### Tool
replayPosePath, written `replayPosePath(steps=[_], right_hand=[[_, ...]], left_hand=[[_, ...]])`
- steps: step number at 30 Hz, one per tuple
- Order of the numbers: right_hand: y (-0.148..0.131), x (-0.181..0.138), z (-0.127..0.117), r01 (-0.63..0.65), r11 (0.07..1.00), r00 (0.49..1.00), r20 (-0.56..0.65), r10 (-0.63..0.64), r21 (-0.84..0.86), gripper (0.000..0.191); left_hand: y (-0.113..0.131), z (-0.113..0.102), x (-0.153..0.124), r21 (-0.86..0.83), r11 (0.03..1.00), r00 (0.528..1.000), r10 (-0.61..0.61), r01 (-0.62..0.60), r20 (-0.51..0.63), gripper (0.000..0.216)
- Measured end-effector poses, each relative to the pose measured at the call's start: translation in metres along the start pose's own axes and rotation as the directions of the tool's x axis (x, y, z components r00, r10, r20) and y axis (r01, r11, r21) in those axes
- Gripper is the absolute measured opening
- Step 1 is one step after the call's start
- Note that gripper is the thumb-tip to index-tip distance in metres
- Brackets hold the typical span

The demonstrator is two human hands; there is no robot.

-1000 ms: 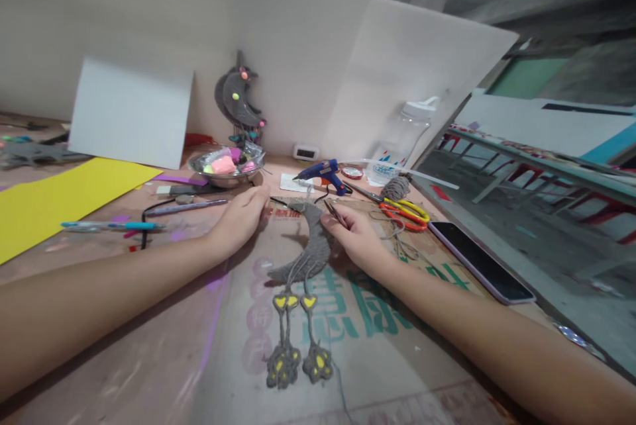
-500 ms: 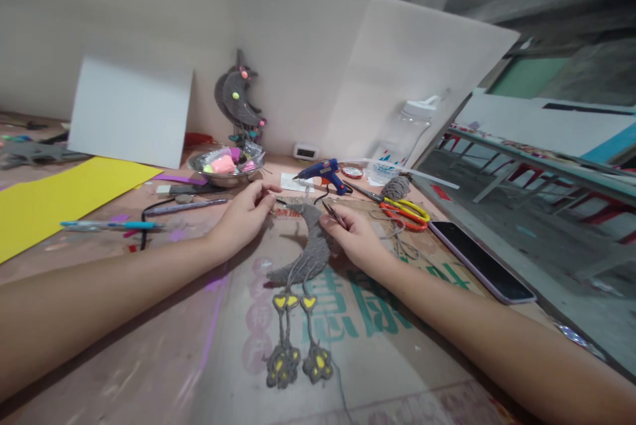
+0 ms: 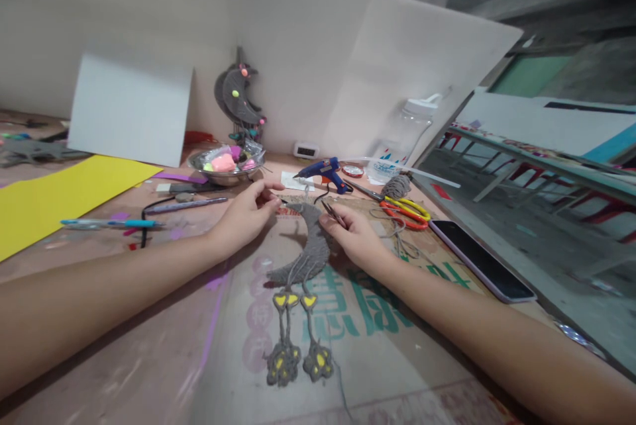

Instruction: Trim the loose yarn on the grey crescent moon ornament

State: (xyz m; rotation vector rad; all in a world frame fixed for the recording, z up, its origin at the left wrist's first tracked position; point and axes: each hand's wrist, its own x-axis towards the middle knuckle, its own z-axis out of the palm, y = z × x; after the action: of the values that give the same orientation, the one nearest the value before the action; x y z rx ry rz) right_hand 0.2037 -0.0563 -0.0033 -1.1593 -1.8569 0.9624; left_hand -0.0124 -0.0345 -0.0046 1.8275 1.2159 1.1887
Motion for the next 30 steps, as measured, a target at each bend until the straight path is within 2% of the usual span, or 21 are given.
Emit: replayPosePath(steps=[5, 9, 13, 16, 18, 21, 23, 30], right_hand=[[0.000, 0.000, 0.000, -0.005, 1.000, 1.000, -0.005, 0.005, 0.005, 0.030], [0.000, -0.001, 0.000, -0.004, 1.000, 1.000, -0.002, 0.004, 0.012, 0.030], [0.000, -0.001, 0.001, -0.008, 1.000, 1.000, 0.005, 0.008, 0.015, 0.030], [-0.001, -0.001, 0.000, -0.019, 1.000, 1.000, 0.012, 0.019, 0.010, 0.030], [-0.002, -0.001, 0.001, -0.028, 1.000, 0.999, 0.024, 0.028, 0.006, 0.030], [-0.003, -0.002, 0.001, -0.034, 0.999, 0.999, 0.036, 0.034, -0.008, 0.030], [-0.005, -0.002, 0.002, -0.032, 0.999, 0.999, 0.039, 0.033, -0.021, 0.030], [-0.008, -0.003, 0.004, -0.029, 0.999, 0.997, 0.069, 0.032, -0.042, 0.028]], left_hand=[[-0.001, 0.000, -0.001, -0.148, 0.989, 0.999, -0.031, 0.032, 0.015, 0.029], [-0.001, 0.000, -0.002, -0.091, 0.994, 0.998, -0.068, 0.068, 0.009, 0.031], [0.000, 0.002, -0.001, -0.097, 0.995, 1.000, 0.002, -0.005, -0.025, 0.040], [0.006, 0.002, -0.002, -0.162, 0.986, 0.997, -0.029, 0.040, 0.068, 0.028], [0.011, 0.001, -0.005, -0.113, 0.994, 0.994, 0.008, 0.004, 0.105, 0.027], [0.019, 0.000, -0.008, 0.040, 0.988, 0.980, 0.142, -0.149, 0.141, 0.023], [0.023, -0.001, -0.010, 0.110, 0.972, 0.969, 0.187, -0.207, 0.164, 0.022], [0.024, -0.002, -0.012, 0.144, 0.968, 0.966, 0.177, -0.205, 0.188, 0.023]])
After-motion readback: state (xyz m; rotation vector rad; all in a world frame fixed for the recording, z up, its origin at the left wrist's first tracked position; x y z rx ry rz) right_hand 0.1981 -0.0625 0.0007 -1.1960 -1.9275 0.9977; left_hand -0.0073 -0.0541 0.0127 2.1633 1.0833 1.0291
